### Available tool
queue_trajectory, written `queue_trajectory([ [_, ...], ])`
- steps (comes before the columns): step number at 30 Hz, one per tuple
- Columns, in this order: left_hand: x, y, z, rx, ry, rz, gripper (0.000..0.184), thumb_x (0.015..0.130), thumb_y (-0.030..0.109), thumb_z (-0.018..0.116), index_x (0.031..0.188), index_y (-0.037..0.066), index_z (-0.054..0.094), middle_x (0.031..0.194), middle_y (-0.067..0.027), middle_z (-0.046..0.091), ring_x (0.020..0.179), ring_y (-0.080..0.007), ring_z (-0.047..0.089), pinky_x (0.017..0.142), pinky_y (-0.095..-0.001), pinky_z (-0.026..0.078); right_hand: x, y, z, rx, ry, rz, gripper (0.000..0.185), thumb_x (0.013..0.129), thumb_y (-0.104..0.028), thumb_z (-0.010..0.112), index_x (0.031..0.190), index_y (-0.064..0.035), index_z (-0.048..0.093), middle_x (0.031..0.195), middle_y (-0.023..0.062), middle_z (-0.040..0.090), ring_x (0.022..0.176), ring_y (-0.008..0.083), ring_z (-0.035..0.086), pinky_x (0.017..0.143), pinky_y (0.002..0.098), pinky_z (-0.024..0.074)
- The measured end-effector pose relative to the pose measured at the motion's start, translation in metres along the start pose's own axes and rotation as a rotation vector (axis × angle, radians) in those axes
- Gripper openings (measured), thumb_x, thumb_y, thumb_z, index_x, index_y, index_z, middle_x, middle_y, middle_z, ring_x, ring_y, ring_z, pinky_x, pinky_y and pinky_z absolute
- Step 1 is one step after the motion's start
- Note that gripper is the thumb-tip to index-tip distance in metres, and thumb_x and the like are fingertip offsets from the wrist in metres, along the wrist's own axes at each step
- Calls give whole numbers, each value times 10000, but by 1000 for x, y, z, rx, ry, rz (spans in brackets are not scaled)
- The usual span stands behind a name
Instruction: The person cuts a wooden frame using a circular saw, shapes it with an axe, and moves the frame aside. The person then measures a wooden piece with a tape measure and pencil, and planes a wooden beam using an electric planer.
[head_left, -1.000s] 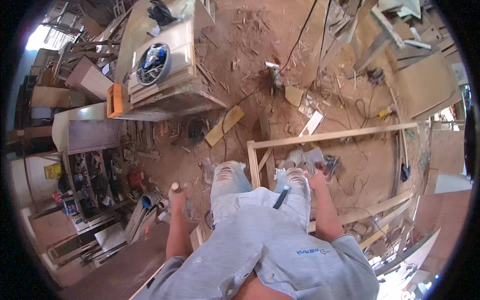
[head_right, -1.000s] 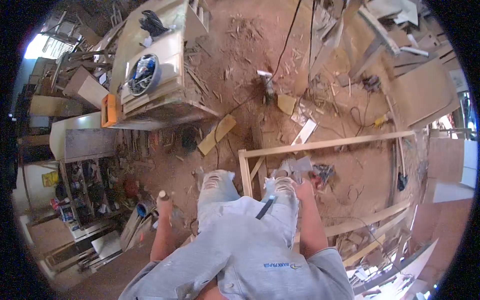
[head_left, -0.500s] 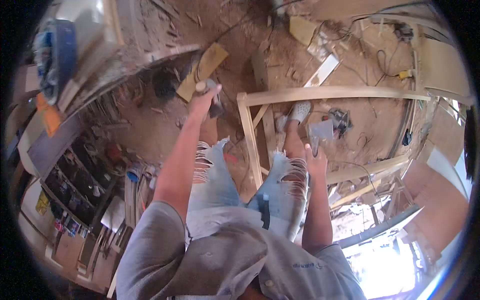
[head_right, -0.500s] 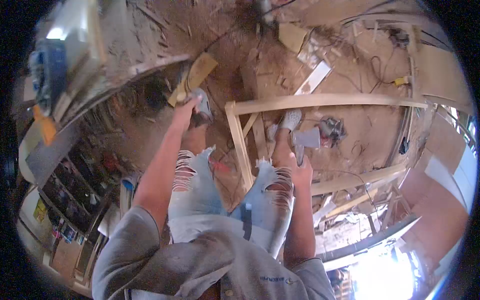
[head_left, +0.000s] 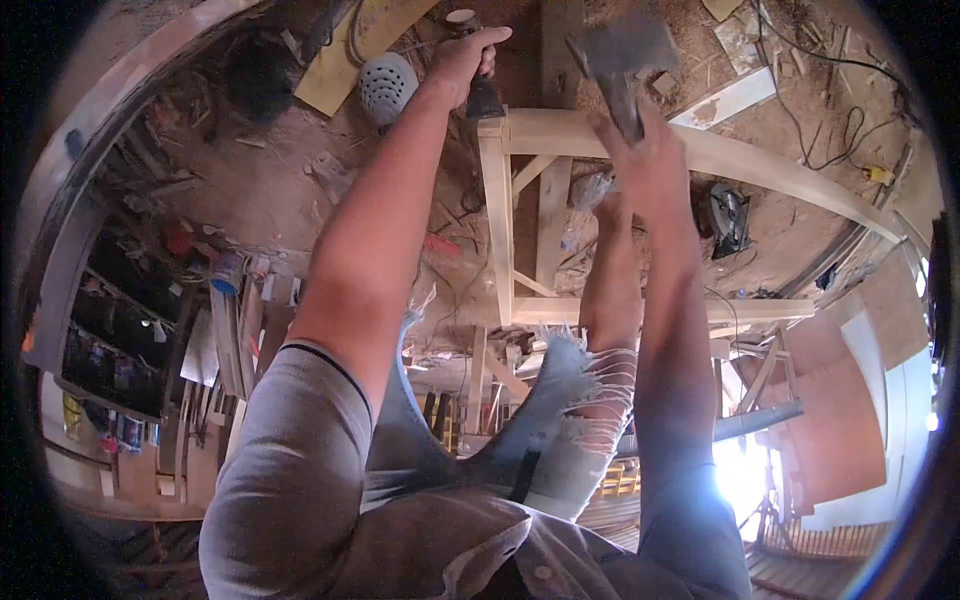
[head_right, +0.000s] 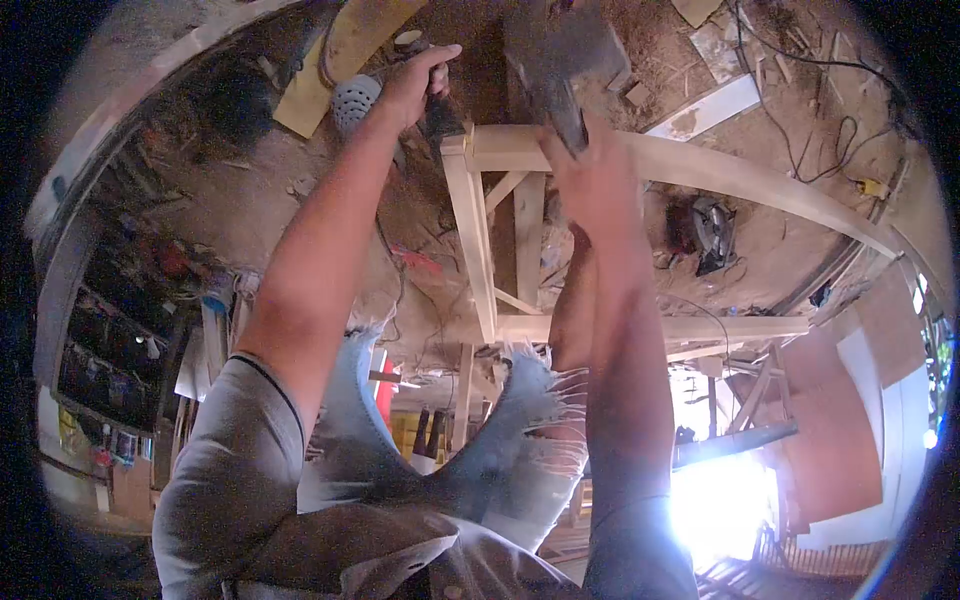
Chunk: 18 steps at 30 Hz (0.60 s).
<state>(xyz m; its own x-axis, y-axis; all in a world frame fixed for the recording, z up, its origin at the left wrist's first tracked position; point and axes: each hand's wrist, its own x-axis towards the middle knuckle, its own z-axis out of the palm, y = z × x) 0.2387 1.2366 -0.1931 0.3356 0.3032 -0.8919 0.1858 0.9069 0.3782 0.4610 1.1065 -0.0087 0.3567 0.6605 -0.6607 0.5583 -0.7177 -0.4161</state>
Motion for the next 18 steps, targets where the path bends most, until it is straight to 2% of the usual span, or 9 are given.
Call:
queue_trajectory([
  [4, 15, -24, 2, 62, 33, -63, 339, 922, 353, 775, 805, 159, 522, 604, 50, 419, 553, -121, 420, 660, -346, 411, 59, -6, -2, -148, 110, -194, 555, 949, -475, 738, 1261, -24, 651, 1054, 302, 717, 1006, 559, 661, 887, 585, 552],
  [7, 14, -21, 7, 46, 38, -39, 348, 917, 351, 772, 778, 171, 508, 605, 52, 405, 550, -120, 418, 661, -349, 406, 95, -34, -21, -151, 38, -118, 444, 985, -386, 701, 1269, -47, 664, 1107, 250, 743, 1043, 509, 700, 908, 574, 572],
  [10, 14, -25, 5, 47, 19, -20, 358, 925, 332, 755, 750, 181, 481, 602, 53, 401, 543, -118, 408, 649, -342, 399, 121, -76, -47, -53, 195, -312, 377, 885, -257, 801, 1158, -34, 666, 1013, 322, 684, 982, 481, 675, 848, 551, 527],
  [14, 19, -28, -2, 22, -62, -50, 365, 930, 314, 738, 739, 186, 455, 604, 58, 393, 531, -112, 386, 635, -335, 393, 166, -100, -58, -101, 458, -629, 314, 888, -232, 787, 1050, -14, 629, 960, 310, 685, 922, 503, 672, 795, 548, 535],
  [18, 20, -25, -2, -7, -73, -56, 358, 930, 289, 736, 736, 191, 453, 606, 60, 398, 519, -111, 384, 619, -334, 393, 186, -141, -46, -151, 387, -230, 256, 915, -239, 741, 1057, -48, 646, 987, 301, 714, 969, 502, 696, 796, 554, 565],
])
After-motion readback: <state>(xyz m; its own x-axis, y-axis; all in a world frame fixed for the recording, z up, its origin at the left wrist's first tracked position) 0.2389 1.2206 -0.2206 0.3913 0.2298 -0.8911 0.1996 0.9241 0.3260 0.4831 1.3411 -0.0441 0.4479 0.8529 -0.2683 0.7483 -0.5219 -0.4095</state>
